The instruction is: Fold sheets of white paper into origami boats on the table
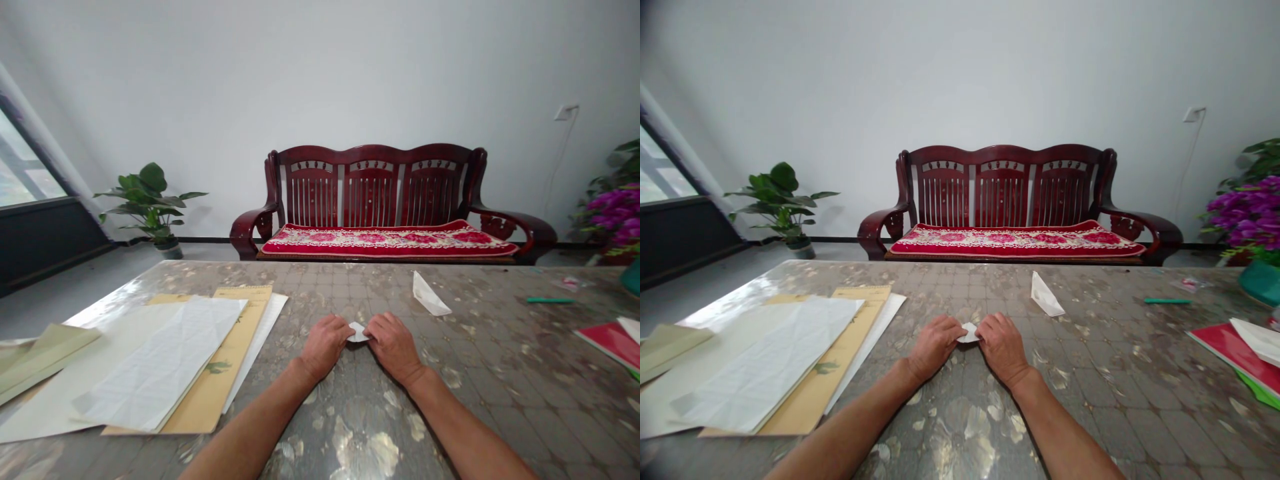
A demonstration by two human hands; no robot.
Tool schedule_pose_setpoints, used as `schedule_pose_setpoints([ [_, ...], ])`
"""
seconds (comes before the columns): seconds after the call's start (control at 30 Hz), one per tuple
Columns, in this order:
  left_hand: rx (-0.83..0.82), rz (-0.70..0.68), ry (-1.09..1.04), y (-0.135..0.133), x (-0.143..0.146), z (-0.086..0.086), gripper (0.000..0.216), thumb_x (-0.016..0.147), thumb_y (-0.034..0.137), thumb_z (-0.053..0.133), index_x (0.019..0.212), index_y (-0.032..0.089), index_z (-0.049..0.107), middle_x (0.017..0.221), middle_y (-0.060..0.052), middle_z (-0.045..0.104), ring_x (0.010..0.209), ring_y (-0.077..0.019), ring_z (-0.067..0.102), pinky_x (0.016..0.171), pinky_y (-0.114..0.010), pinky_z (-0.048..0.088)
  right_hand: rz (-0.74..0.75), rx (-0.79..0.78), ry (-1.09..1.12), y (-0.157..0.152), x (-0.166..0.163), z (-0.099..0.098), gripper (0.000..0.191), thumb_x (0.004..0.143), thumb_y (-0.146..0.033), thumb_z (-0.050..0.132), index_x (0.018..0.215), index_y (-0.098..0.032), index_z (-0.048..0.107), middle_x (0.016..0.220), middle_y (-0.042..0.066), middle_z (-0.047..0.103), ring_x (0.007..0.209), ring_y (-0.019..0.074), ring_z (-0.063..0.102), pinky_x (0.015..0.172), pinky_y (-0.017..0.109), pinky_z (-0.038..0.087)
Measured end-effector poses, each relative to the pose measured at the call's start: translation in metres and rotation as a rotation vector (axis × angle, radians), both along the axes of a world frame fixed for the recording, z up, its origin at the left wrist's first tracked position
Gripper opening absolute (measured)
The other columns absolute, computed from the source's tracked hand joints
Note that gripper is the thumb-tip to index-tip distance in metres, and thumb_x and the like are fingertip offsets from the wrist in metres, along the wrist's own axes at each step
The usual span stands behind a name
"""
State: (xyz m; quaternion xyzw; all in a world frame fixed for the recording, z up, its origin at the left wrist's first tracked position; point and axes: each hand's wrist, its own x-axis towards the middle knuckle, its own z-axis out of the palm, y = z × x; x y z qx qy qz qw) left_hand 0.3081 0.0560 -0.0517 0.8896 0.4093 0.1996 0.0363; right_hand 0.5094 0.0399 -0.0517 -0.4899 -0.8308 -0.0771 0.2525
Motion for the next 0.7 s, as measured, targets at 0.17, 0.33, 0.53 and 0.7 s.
schedule_pose_setpoints([
  [0.17, -0.027, 0.023, 0.039, -0.002, 0.001, -0.001, 0.025, 0.096, 0.02, 0.049, 0.102, 0.024, 0.073, 0.095, -0.005, 0.068, 0.094, -0.0193, 0.058, 0.083, -0.028, 0.046, 0.025, -0.038, -0.041, -0.008, 0.001, 0.003, 0.01, 0.091, -0.026, 0.059, 0.085, -0.022, 0.066, 0.089, 0.005, 0.062, 0.089, 0.0222, 0.048, 0.078, 0.033, 0.037],
  [0.33, -0.141, 0.007, -0.034, -0.003, -0.005, -0.002, 0.024, 0.095, 0.022, 0.051, 0.108, 0.026, 0.072, 0.104, -0.004, 0.07, 0.101, -0.0187, 0.06, 0.089, -0.027, 0.046, 0.049, -0.091, -0.021, -0.011, 0.002, 0.002, 0.009, 0.092, -0.028, 0.06, 0.091, -0.023, 0.068, 0.088, 0.005, 0.062, 0.09, 0.022, 0.05, 0.081, 0.032, 0.04],
  [0.53, -0.258, 0.042, -0.264, 0.0, -0.011, 0.0, 0.019, 0.093, 0.026, 0.055, 0.092, 0.022, 0.074, 0.099, -0.003, 0.073, 0.098, -0.017, 0.063, 0.091, -0.026, 0.046, 0.032, -0.185, 0.079, -0.006, 0.003, -0.001, 0.018, 0.096, -0.029, 0.052, 0.091, -0.024, 0.069, 0.089, 0.004, 0.064, 0.091, 0.0203, 0.055, 0.08, 0.03, 0.042],
  [0.7, -0.32, 0.167, -0.259, 0.003, -0.008, 0.005, 0.023, 0.091, 0.029, 0.053, 0.076, 0.02, 0.069, 0.086, -0.002, 0.07, 0.087, -0.0166, 0.061, 0.081, -0.024, 0.044, -0.02, -0.263, 0.141, -0.001, 0.001, -0.001, 0.025, 0.098, -0.031, 0.046, 0.088, -0.024, 0.067, 0.089, 0.003, 0.064, 0.091, 0.0182, 0.057, 0.078, 0.028, 0.042],
])
